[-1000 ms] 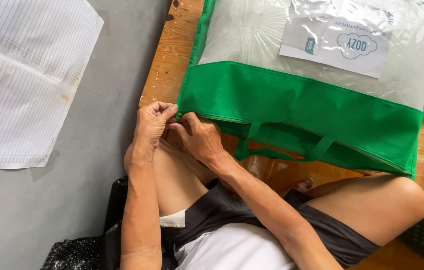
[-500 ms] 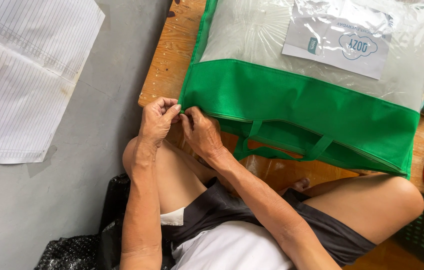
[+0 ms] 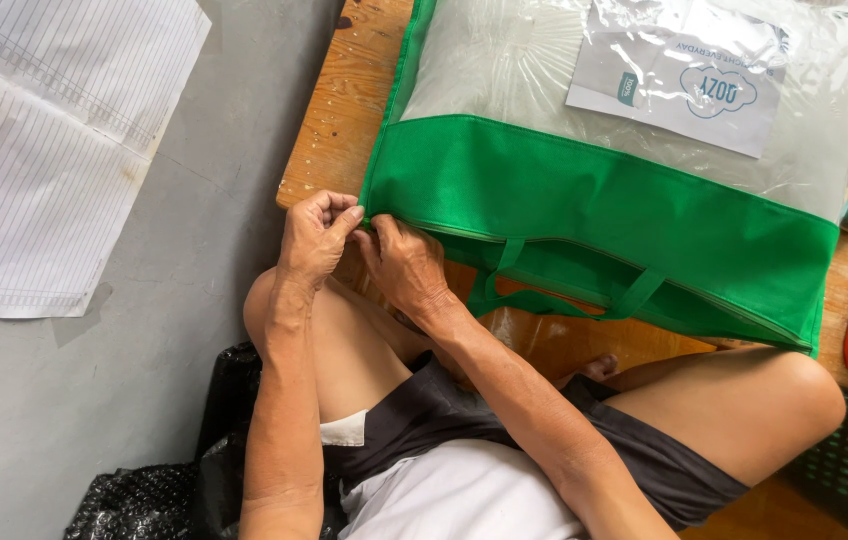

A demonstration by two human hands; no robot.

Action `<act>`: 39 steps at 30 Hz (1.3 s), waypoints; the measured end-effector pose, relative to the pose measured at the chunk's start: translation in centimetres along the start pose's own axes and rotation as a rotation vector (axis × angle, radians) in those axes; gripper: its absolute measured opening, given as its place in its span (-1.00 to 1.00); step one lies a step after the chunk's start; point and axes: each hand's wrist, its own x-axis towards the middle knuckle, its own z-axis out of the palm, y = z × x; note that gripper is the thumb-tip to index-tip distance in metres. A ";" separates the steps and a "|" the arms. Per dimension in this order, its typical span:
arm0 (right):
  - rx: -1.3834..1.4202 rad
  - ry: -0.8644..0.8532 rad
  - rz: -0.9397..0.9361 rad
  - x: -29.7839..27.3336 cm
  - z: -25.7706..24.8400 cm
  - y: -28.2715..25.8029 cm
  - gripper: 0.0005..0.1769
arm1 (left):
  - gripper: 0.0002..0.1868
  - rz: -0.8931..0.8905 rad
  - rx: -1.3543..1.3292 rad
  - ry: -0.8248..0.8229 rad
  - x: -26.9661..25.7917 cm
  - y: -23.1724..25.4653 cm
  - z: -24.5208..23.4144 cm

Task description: A person packages a pillow into a green reusable bag, inserts a product card, and uses a small tool to finish the packaging.

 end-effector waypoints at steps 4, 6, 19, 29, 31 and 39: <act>-0.060 0.027 -0.010 0.0 0.0 -0.2 -0.84 | -0.84 0.004 0.021 0.001 -0.4 1.0 0.2; -0.108 0.032 -0.018 -0.1 0.0 -0.3 -0.88 | -0.85 0.030 0.058 0.006 -0.8 1.7 0.3; -0.070 -0.016 -0.018 -0.8 -2.0 0.6 -0.84 | -0.91 0.164 0.263 0.146 0.1 -0.5 -0.1; -0.155 0.030 0.012 -3.6 -5.9 4.9 -0.85 | -0.93 0.123 0.472 0.303 1.3 -1.8 0.2; -0.182 0.027 0.039 -4.2 -6.7 5.8 -0.85 | -0.93 0.120 0.482 0.306 1.5 -2.0 0.3; -0.234 -0.034 0.167 -6.4 -9.9 9.3 -0.84 | -0.92 0.140 0.512 0.348 1.7 -2.1 0.4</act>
